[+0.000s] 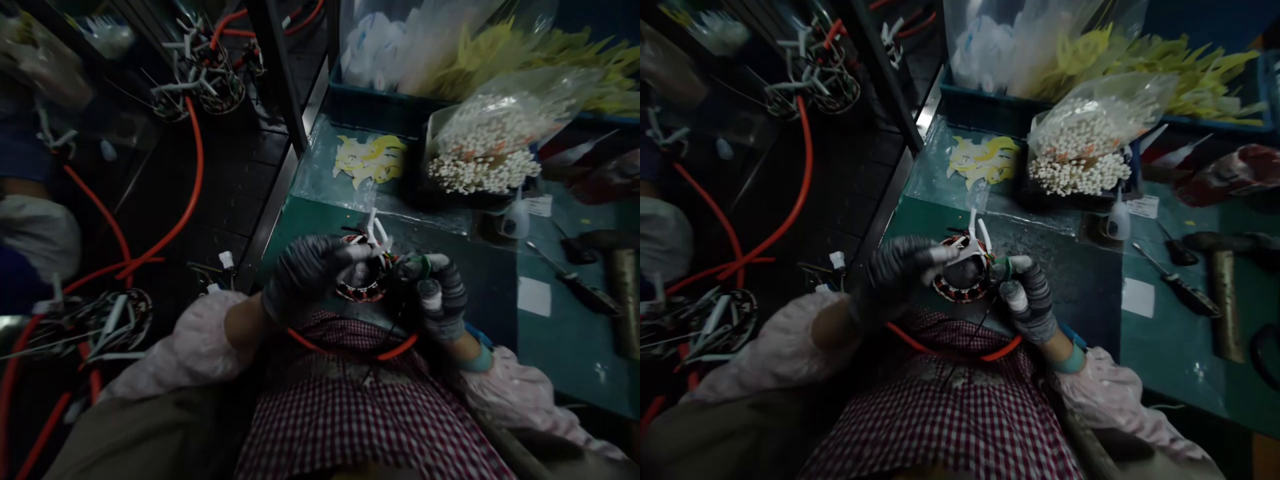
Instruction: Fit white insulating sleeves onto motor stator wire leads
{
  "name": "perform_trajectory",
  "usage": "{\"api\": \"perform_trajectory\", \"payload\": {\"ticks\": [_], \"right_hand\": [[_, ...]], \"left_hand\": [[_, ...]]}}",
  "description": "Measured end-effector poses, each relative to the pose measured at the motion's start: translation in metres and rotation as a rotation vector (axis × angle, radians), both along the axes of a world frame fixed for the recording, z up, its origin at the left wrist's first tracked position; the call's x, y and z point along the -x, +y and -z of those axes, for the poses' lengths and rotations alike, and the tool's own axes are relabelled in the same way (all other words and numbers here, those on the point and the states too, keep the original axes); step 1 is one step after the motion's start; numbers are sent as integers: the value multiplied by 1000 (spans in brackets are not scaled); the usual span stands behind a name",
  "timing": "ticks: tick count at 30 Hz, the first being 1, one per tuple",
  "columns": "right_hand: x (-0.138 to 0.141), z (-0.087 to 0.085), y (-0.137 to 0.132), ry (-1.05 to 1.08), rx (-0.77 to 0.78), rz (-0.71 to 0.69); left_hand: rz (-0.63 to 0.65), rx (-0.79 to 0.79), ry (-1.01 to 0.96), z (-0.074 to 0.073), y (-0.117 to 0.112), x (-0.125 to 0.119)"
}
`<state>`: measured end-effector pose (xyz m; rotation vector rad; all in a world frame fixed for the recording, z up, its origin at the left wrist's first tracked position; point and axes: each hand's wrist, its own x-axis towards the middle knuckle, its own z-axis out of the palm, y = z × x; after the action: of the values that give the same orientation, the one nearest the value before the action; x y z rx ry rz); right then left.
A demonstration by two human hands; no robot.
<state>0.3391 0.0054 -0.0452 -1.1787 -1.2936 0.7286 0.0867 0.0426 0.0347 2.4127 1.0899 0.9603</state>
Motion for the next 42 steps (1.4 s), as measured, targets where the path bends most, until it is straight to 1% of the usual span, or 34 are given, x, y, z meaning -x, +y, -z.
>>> {"api": "perform_trajectory", "payload": {"ticks": [1, 2, 3, 5, 7, 8, 11, 13, 16, 18, 20, 21, 23, 24, 25, 26, 28, 29, 30, 31, 32, 33, 34, 36, 37, 38, 40, 42], "right_hand": [[0, -3, 1, 9, 14, 14], [1, -5, 1, 18, 16, 27], [1, -7, 2, 20, 15, 41], [2, -9, 3, 7, 3, 61], [4, -10, 3, -2, -28, 62], [5, -10, 3, 2, -45, 60], [5, -12, 3, 16, -61, 45], [2, -14, 4, -22, -44, -25], [-3, -22, 7, -109, -52, -210], [-1, -28, 10, -227, -123, -343], [7, -32, 11, -449, -217, -442], [14, -34, 10, -586, -252, -459], [29, -36, 6, -848, -263, -425], [36, -36, 4, -956, -247, -395], [42, -36, 2, -1047, -230, -368], [46, -36, 1, -1114, -223, -345], [50, -35, 1, -1164, -232, -337], [50, -35, 3, -1153, -246, -348], [49, -34, 4, -1129, -257, -359], [48, -34, 5, -1099, -258, -373], [46, -34, 5, -1071, -251, -383], [45, -33, 3, -1051, -237, -381], [44, -32, -1, -1038, -222, -360], [43, -28, -14, -1003, -195, -286], [43, -26, -22, -975, -194, -247], [44, -23, -31, -941, -203, -218], [45, -18, -47, -864, -219, -192], [47, -14, -57, -803, -235, -165]], "left_hand": [[-31, -21, 79, 9, -16, 0], [-22, -25, 143, 19, -28, -1], [-7, -6, 210, 27, -36, -2], [22, 57, 323, 38, -40, -7], [26, 101, 384, 41, -35, -10], [16, 101, 383, 41, -33, -11], [21, 28, 327, 40, -33, -10], [9, -78, 307, 44, -41, -8], [-23, -216, 360, 55, -59, -5], [-1, -257, 399, 64, -67, -3], [42, -283, 368, 71, -68, 2], [74, -289, 329, 72, -67, 6], [174, -277, 190, 71, -59, 16], [222, -229, 94, 67, -54, 22], [241, -146, -23, 63, -48, 26], [224, -48, -153, 58, -41, 30], [99, 138, -373, 50, -23, 35], [28, 223, -414, 49, -12, 36], [-17, 293, -402, 49, 0, 36], [-32, 378, -341, 50, 12, 35], [12, 484, -242, 53, 23, 33], [85, 586, -174, 57, 32, 30], [187, 682, -152, 61, 37, 27], [380, 797, -214, 68, 37, 22], [440, 814, -278, 70, 32, 19], [469, 803, -336, 71, 25, 18], [452, 738, -409, 72, 11, 16], [438, 697, -423, 71, 0, 15]]}}
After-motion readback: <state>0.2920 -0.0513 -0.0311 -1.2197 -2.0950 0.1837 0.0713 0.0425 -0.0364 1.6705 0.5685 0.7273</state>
